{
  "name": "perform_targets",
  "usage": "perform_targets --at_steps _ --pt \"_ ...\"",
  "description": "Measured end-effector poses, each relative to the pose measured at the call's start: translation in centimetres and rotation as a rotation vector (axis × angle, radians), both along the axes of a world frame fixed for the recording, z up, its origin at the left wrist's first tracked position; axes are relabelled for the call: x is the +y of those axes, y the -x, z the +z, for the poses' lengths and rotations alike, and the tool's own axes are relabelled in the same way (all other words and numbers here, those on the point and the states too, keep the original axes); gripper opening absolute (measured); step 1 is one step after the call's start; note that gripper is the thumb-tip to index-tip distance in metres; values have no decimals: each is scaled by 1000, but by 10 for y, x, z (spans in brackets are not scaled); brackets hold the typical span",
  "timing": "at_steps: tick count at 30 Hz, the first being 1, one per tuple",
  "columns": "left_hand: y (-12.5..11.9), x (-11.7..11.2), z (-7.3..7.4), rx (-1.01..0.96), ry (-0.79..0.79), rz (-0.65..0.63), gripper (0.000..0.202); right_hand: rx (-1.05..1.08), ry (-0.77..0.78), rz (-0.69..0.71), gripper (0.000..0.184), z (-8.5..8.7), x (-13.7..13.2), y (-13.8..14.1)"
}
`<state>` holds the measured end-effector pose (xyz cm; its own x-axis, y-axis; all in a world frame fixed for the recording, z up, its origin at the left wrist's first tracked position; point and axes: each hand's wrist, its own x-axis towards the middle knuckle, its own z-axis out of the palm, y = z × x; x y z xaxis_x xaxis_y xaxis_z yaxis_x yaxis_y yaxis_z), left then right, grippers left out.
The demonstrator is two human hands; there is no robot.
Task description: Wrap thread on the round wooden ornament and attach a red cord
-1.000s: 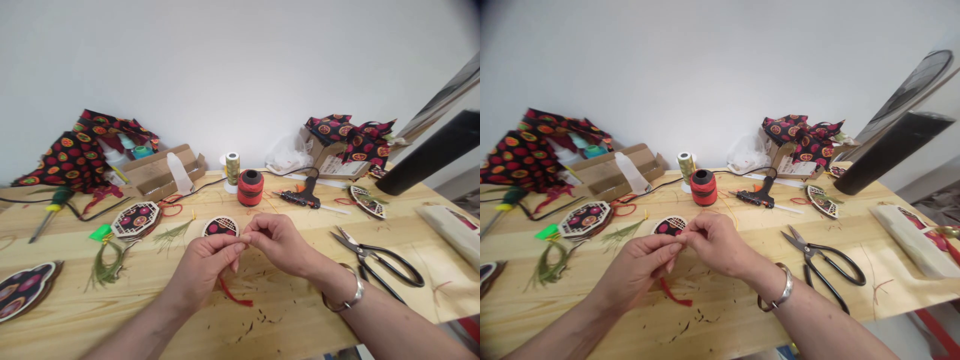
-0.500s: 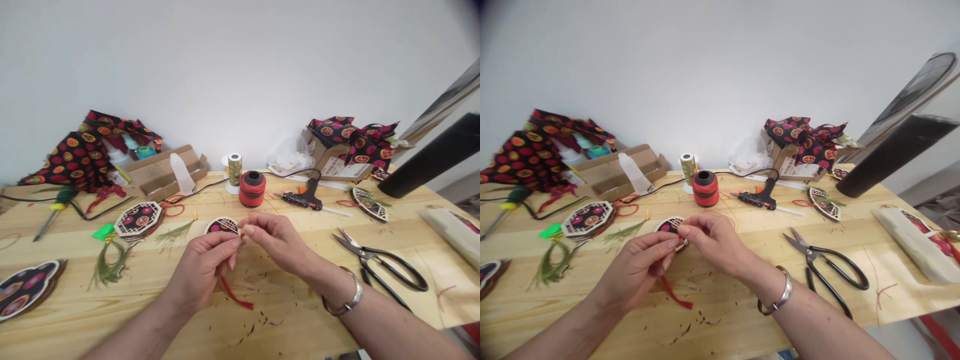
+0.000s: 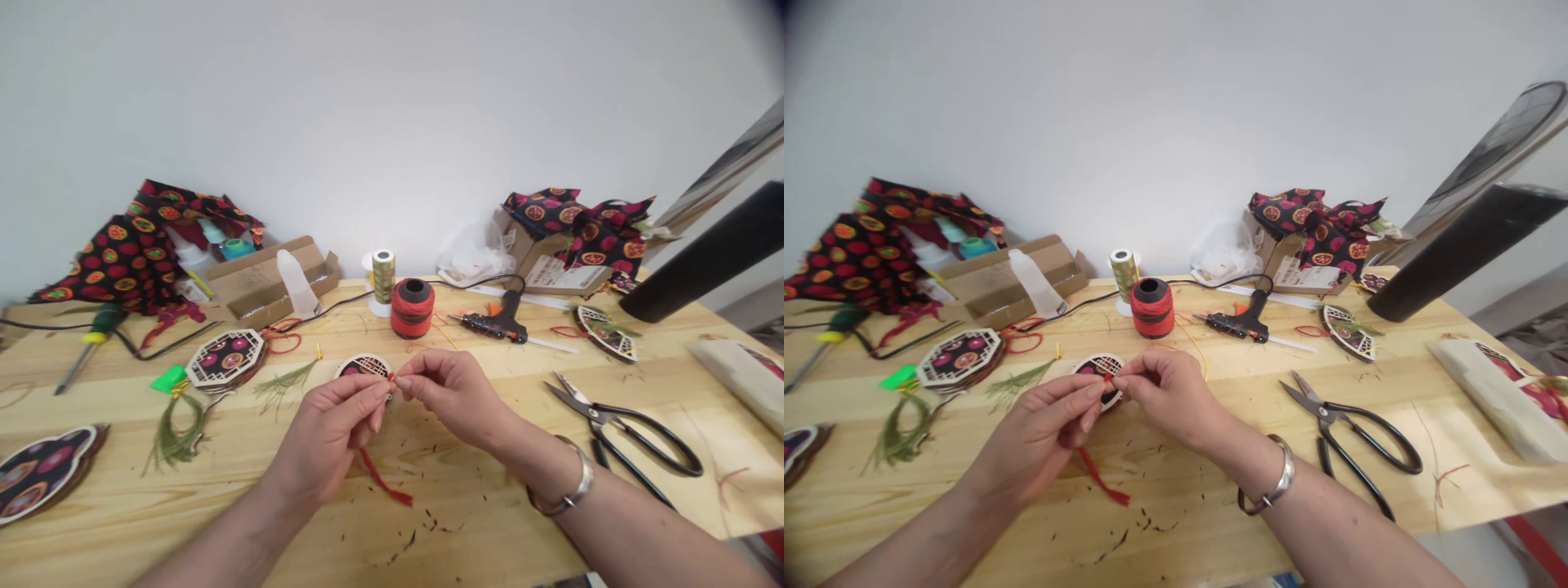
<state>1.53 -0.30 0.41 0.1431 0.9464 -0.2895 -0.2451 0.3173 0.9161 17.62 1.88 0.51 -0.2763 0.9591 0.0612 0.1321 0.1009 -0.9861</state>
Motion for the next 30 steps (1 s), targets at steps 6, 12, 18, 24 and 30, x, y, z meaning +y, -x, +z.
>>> perform_targets --at_steps 6,12,18,24,30 --pt "2 -1 -3 154 -130 33 16 -102 -224 -44 10 4 -5 0" --pt "4 -2 -8 224 -174 50 16 -248 -389 -81 11 2 -8 1" --pt "2 -2 -3 191 -168 93 15 -353 -473 -44 10 -1 -10 1" --pt "-1 0 0 111 -102 123 15 -456 -526 52 17 -3 -13 1" --pt "-5 3 1 26 -14 141 18 -530 -585 90 19 -5 -15 2"
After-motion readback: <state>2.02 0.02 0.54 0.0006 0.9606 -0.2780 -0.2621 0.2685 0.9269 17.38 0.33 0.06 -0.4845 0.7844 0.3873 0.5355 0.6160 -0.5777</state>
